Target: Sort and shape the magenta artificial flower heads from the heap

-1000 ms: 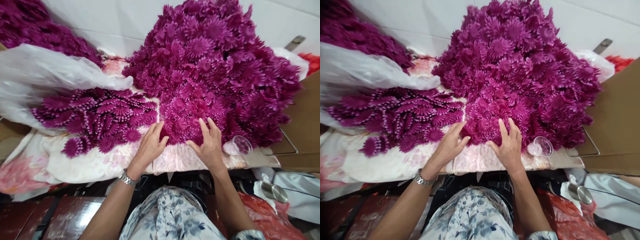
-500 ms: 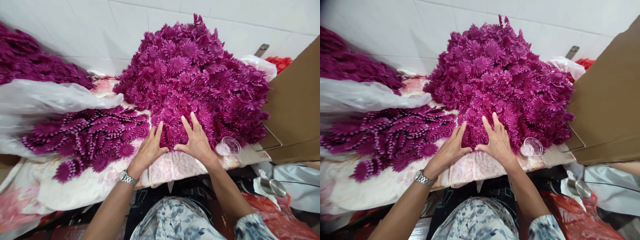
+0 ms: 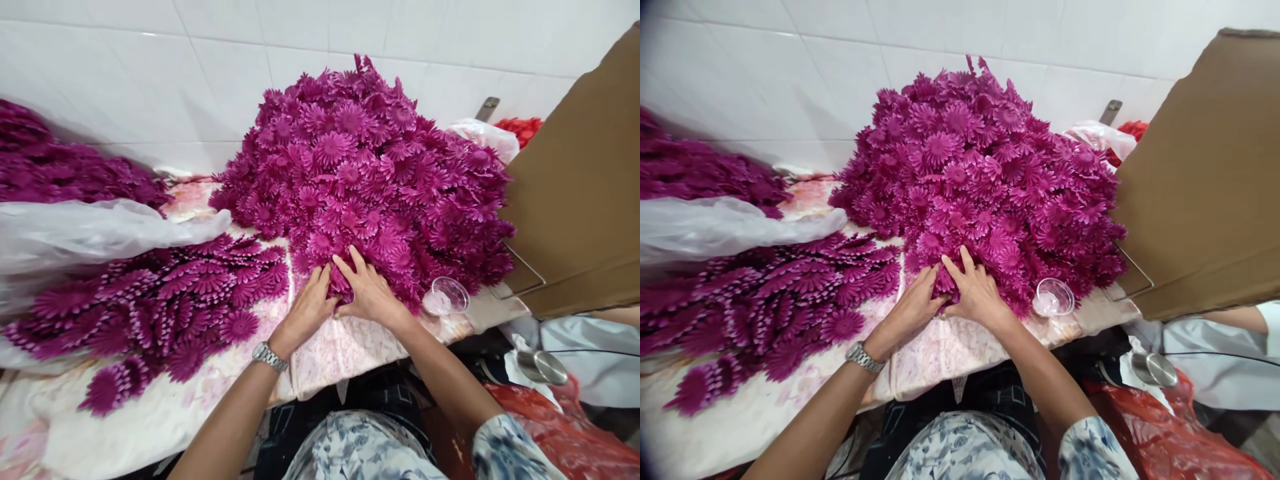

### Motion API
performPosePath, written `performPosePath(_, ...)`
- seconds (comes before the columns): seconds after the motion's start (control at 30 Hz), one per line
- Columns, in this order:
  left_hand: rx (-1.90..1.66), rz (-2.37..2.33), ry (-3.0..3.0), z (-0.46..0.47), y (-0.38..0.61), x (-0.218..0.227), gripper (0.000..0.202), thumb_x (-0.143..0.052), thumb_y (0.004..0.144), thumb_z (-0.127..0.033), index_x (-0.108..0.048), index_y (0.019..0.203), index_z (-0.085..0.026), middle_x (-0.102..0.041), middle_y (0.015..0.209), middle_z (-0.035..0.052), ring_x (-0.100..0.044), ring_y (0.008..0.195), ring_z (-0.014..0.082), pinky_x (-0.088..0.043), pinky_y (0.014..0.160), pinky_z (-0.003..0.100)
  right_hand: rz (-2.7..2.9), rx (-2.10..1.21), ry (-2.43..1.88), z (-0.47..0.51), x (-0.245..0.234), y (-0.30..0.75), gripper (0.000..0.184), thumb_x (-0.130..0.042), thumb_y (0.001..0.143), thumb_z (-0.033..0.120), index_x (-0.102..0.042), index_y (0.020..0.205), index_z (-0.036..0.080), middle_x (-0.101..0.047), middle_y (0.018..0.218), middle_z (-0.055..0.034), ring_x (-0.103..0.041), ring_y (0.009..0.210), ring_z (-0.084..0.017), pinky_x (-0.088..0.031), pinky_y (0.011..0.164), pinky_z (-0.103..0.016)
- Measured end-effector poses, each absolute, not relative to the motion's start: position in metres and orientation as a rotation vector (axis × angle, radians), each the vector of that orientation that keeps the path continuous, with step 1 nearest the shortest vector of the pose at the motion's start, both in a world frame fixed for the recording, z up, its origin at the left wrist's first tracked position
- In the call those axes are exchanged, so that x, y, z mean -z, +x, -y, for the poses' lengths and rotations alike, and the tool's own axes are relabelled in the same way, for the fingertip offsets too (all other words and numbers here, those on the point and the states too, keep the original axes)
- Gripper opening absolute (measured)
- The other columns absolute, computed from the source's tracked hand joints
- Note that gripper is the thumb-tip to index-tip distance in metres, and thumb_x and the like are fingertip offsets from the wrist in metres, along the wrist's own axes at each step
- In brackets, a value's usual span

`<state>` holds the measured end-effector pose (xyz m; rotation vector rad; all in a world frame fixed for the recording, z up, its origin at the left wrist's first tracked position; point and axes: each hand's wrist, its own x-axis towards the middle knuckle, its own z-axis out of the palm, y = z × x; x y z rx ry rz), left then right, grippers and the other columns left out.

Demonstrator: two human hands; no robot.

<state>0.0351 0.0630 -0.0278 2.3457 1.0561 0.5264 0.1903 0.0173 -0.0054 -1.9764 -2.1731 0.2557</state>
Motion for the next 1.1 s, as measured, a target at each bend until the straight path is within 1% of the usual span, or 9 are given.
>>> performPosePath(0.17, -0.603, -1.085, 2.313, -0.058, 0.052, 0.029, 0.041, -0.040, 0.076, -0.007, -0.051, 0.115, -0.007, -0.054, 0.112, 0.0154, -0.049, 0.113, 0.0261, -0.040, 0.099, 0.043, 2.125, -0.323, -2.005, -0.025, 0.005, 0.184, 0.078, -0.059, 0.074, 0.031, -0.021, 0.142, 0.035, -0.019, 0.150, -0.0106, -0.045, 0.115, -0.037, -0.047, 0.081, -0.052)
performPosePath(0.3, -0.624, -1.040, 2.211, -0.055, 0.055, 0.019, 0.033, -0.041, 0.076, -0.011, -0.058, 0.104, -0.011, -0.061, 0.106, 0.0118, -0.055, 0.102, 0.0236, -0.044, 0.094, 0.042, 2.086, -0.291, -2.010, -0.028, 0.008, 0.181, 0.064, -0.056, 0.074, 0.026, -0.035, 0.134, 0.034, -0.032, 0.141, -0.0097, -0.049, 0.108, -0.032, -0.048, 0.078, -0.046)
performPosePath(0.5, -0.681, -1.125, 2.224, -0.042, 0.045, 0.016, 0.030, -0.047, 0.075, -0.018, -0.062, 0.100, -0.013, -0.064, 0.110, 0.0121, -0.055, 0.107, 0.0275, -0.042, 0.096, 0.046, 2.093, -0.208, -1.939, -0.031, 0.014, 0.179, 0.037, -0.051, 0.080, 0.023, -0.052, 0.117, 0.029, -0.053, 0.119, -0.0064, -0.054, 0.100, -0.024, -0.047, 0.079, -0.036)
performPosePath(0.6, -0.850, -1.165, 2.204, -0.038, 0.032, 0.019, 0.041, -0.049, 0.076, -0.023, -0.057, 0.115, -0.011, -0.057, 0.126, 0.0157, -0.049, 0.121, 0.0286, -0.039, 0.101, 0.047, 2.057, -0.185, -1.901, -0.031, 0.015, 0.180, 0.030, -0.050, 0.082, 0.022, -0.056, 0.110, 0.023, -0.057, 0.113, -0.0079, -0.056, 0.098, -0.022, -0.047, 0.082, -0.033)
performPosePath(0.7, -0.994, -1.200, 1.994, -0.038, 0.019, 0.016, 0.048, -0.048, 0.078, -0.027, -0.052, 0.124, -0.013, -0.059, 0.124, 0.0138, -0.059, 0.108, 0.0244, -0.047, 0.094, 0.042, 2.025, -0.174, -1.831, -0.029, 0.007, 0.183, 0.026, -0.055, 0.079, 0.023, -0.058, 0.105, 0.020, -0.059, 0.110, -0.0078, -0.058, 0.098, -0.020, -0.046, 0.086, -0.031)
performPosePath(0.77, -1.076, -1.258, 1.769, -0.040, 0.011, 0.013, 0.047, -0.047, 0.079, -0.032, -0.053, 0.122, -0.013, -0.065, 0.114, 0.0129, -0.065, 0.091, 0.0210, -0.052, 0.082, 0.036, 2.013, -0.167, -1.777, -0.024, -0.005, 0.186, 0.027, -0.059, 0.076, 0.024, -0.059, 0.103, 0.020, -0.059, 0.107, -0.0075, -0.058, 0.098, -0.019, -0.047, 0.085, -0.030)
performPosePath(0.83, -1.144, -1.319, 1.576, -0.043, 0.006, 0.011, 0.047, -0.048, 0.078, -0.037, -0.056, 0.118, -0.012, -0.068, 0.105, 0.0128, -0.067, 0.083, 0.0206, -0.054, 0.074, 0.035, 1.980, -0.165, -1.700, -0.018, -0.022, 0.189, 0.022, -0.061, 0.073, 0.023, -0.060, 0.094, 0.019, -0.061, 0.098, -0.0059, -0.059, 0.092, -0.018, -0.048, 0.082, -0.028)
performPosePath(0.97, -1.148, -1.331, 1.487, -0.046, 0.005, 0.018, 0.041, -0.049, 0.075, -0.035, -0.062, 0.108, -0.013, -0.071, 0.098, 0.0105, -0.067, 0.089, 0.0228, -0.052, 0.081, 0.038, 1.769, -0.220, -1.417, -0.011, -0.056, 0.199, 0.006, -0.059, 0.068, 0.017, -0.059, 0.074, 0.018, -0.059, 0.078, -0.0010, -0.058, 0.075, -0.015, -0.048, 0.069, -0.026)
performPosePath(1.1, -0.969, -1.272, 1.606, -0.044, 0.009, 0.028, 0.044, -0.049, 0.078, -0.034, -0.060, 0.114, -0.012, -0.069, 0.107, 0.0118, -0.066, 0.094, 0.0234, -0.051, 0.084, 0.039, 1.575, -0.264, -1.321, -0.022, -0.081, 0.212, 0.004, -0.060, 0.066, 0.019, -0.057, 0.068, 0.017, -0.059, 0.071, 0.0014, -0.056, 0.065, -0.012, -0.046, 0.059, -0.024)
